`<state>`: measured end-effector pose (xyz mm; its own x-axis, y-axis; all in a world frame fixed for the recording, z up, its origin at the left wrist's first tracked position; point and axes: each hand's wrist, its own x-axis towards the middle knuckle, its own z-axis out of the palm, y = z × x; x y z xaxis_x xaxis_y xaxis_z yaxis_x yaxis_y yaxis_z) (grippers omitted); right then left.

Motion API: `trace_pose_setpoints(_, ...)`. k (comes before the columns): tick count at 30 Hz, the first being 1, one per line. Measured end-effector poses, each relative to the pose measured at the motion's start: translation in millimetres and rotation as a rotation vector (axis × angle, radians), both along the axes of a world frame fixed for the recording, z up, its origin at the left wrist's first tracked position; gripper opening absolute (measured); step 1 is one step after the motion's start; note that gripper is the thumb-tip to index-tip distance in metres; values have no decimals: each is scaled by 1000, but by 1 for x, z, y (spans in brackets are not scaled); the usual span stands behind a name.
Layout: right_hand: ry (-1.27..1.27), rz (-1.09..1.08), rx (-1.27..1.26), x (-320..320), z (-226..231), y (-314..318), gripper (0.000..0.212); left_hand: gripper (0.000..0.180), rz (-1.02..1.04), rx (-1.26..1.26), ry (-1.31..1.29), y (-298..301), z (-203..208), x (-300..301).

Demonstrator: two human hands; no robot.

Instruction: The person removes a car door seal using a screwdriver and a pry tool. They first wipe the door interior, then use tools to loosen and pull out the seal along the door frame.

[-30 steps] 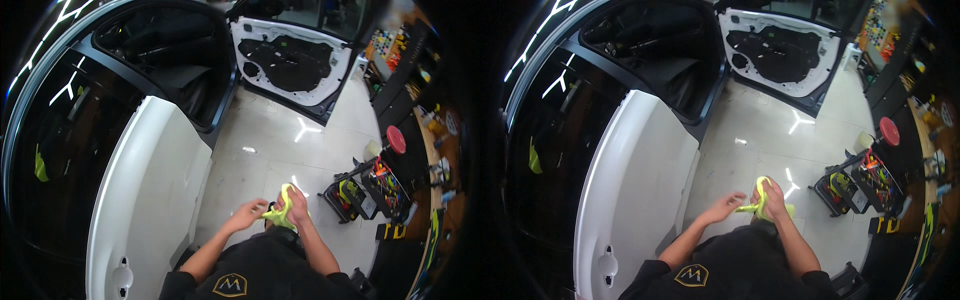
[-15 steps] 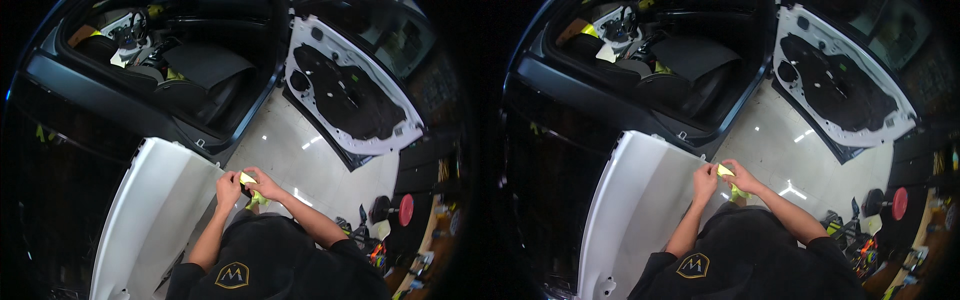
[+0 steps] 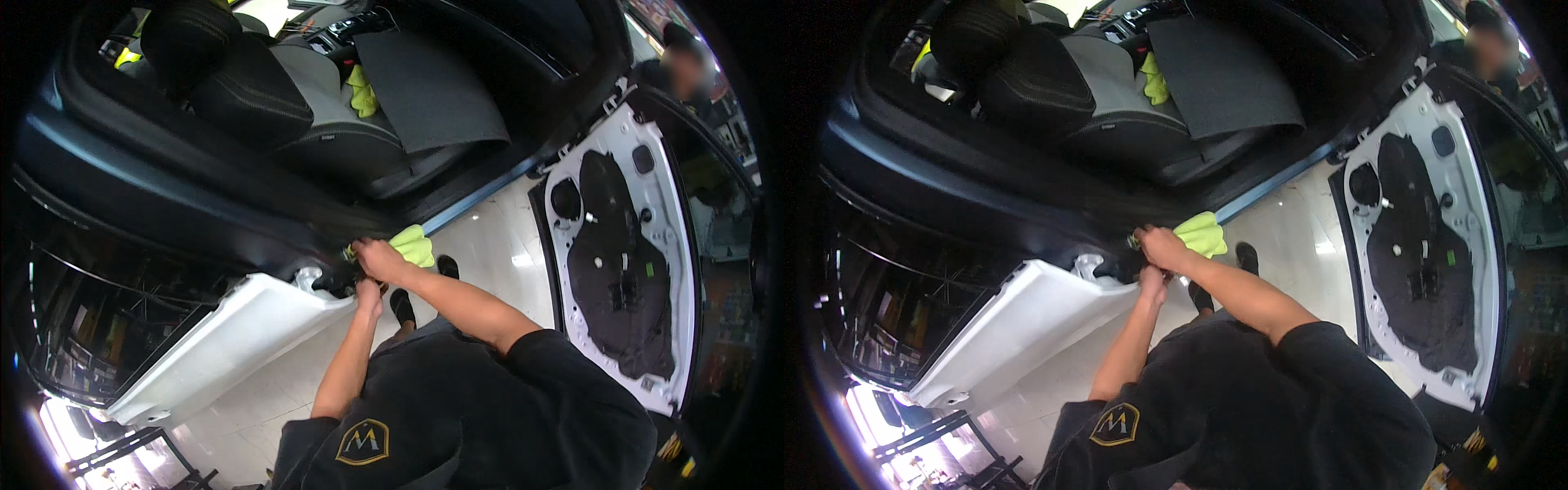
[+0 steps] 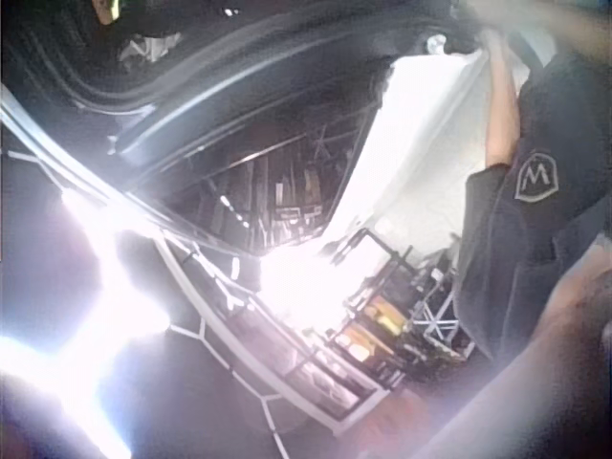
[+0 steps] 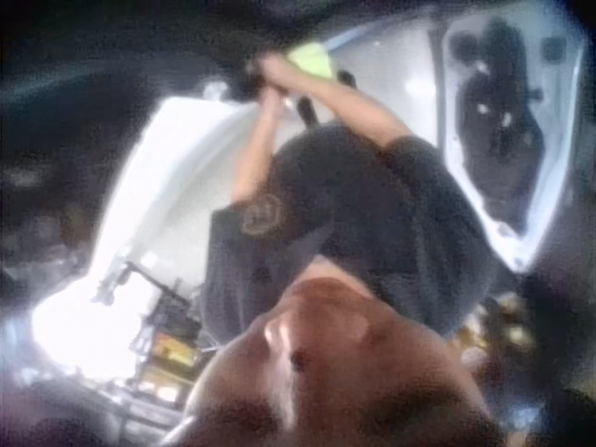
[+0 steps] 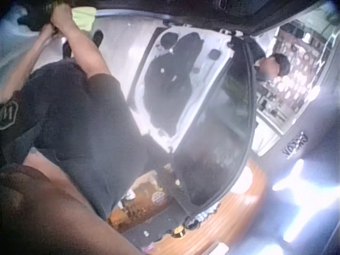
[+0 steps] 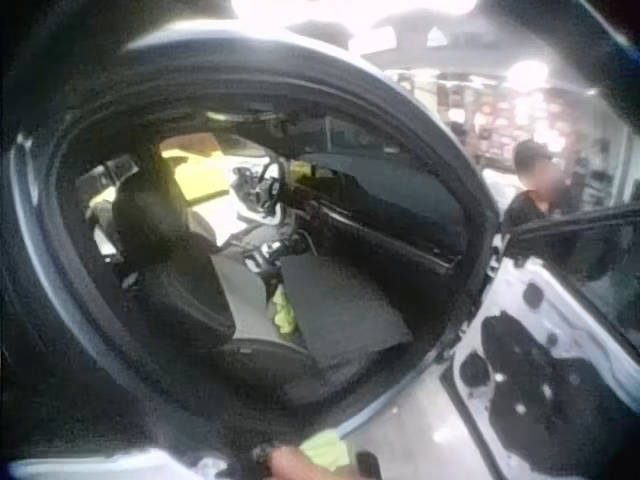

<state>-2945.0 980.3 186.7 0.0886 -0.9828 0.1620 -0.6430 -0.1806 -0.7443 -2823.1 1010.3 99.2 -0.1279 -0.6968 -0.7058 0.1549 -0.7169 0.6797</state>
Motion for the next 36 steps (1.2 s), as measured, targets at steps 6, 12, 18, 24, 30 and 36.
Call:
trace_pose_setpoints(6,454,533,190,-18,2,-36,29,19,343,-46,18,6,-2,-23)
trace_pose_setpoints(12,542,699,375,-21,2,-68,30,17,631,-182,440,-3,-12,-48)
trace_pose_setpoints(18,377,671,417,-29,-11,-56,43,27,886,-186,460,-7,-31,-67)
trace_pose_setpoints(24,143,369,-14,-54,6,-24,36,32,751,-258,219,-1,-41,-64)
trace_pose_setpoints(30,100,373,675,-54,3,10,40,36,469,-349,1,19,-37,-31)
trace_pose_setpoints(36,-543,65,923,5,-78,-12,39,36,-26,-262,-664,11,40,-28)
